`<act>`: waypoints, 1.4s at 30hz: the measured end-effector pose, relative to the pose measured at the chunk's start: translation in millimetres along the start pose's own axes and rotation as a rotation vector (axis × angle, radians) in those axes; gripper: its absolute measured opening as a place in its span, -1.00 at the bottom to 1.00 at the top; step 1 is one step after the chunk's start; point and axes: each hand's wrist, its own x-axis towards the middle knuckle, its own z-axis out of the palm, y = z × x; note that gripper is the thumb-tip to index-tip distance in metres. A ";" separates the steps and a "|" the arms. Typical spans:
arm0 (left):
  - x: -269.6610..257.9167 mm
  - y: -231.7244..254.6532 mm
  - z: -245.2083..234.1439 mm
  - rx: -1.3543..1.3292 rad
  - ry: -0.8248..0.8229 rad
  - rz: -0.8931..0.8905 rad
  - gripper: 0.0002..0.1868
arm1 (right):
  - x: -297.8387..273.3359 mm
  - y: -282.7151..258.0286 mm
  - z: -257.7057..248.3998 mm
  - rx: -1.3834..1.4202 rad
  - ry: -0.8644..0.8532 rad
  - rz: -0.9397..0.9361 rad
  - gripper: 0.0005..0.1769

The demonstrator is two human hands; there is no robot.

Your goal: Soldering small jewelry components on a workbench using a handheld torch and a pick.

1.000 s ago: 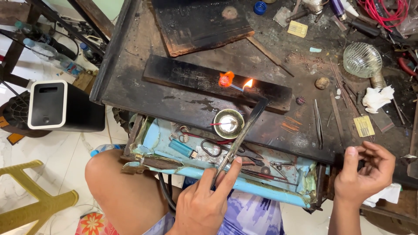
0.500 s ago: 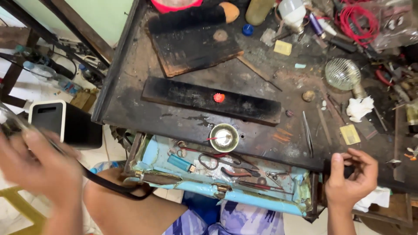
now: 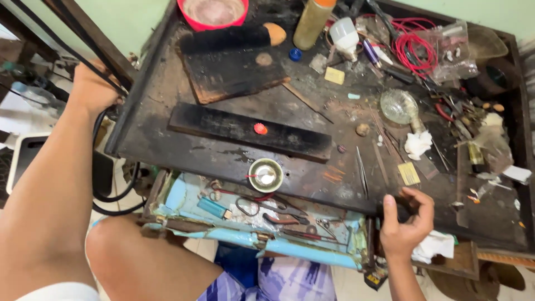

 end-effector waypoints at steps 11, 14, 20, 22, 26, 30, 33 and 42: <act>-103.7 7.2 15.1 0.756 0.112 0.052 -0.78 | 0.5 -0.5 -2.6 0.005 0.002 -0.009 -0.70; -104.9 -29.0 -1.6 0.618 0.035 0.093 -0.78 | 1.6 -1.7 -2.4 -0.004 -0.003 -0.017 -0.71; -95.4 -40.4 20.1 0.566 0.030 0.025 -0.53 | 2.9 -5.4 -2.4 -0.024 -0.019 -0.009 -0.74; -92.7 -41.1 29.6 0.549 0.039 0.045 -0.56 | 6.3 -8.1 -2.4 -0.027 -0.016 -0.005 -0.76; -93.2 -47.9 34.3 0.498 0.121 0.099 -0.65 | 7.4 -9.5 -2.6 -0.103 -0.062 -0.051 -0.80; -99.9 -56.0 44.3 0.452 0.210 0.149 -0.73 | 9.3 -6.2 -0.2 -0.181 -0.091 -0.087 -0.84; -103.8 -60.2 46.1 0.422 0.266 0.164 -0.77 | 11.3 -5.1 3.8 -0.197 -0.081 -0.126 -0.87; -197.0 -60.1 -14.8 0.198 0.707 0.204 -0.77 | 16.7 -11.0 24.8 -0.459 -0.171 -0.056 -0.83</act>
